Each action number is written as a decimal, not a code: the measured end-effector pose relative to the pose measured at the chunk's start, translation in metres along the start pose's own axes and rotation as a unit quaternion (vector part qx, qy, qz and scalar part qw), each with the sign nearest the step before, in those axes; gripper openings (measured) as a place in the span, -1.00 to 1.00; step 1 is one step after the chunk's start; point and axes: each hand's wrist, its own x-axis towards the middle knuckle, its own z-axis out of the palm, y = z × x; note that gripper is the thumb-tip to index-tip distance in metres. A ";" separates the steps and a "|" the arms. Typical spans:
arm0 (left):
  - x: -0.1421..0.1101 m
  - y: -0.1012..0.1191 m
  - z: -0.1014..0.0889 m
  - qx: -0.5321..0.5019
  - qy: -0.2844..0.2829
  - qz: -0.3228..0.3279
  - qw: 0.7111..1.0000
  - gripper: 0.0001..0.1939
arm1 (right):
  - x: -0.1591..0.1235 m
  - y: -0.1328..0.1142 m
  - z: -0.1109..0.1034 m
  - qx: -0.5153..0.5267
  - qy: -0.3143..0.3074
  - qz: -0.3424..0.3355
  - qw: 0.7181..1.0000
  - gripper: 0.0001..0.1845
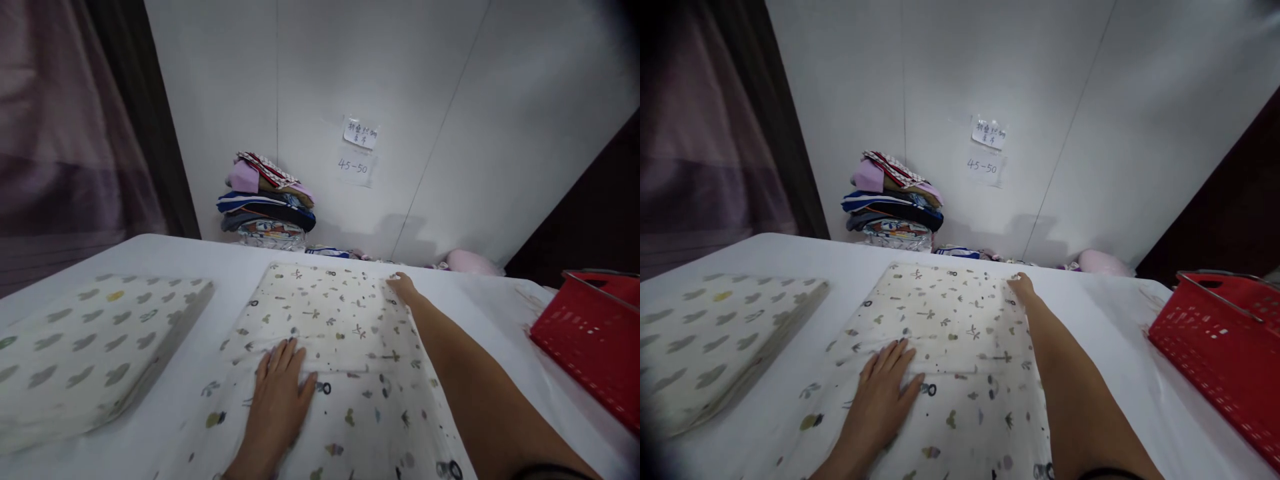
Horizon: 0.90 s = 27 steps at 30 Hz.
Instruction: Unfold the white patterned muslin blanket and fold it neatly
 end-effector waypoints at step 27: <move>0.004 0.004 -0.010 0.007 -0.023 -0.004 1.000 -0.53 | -0.131 0.052 -0.050 0.254 -0.156 0.105 0.949 -0.32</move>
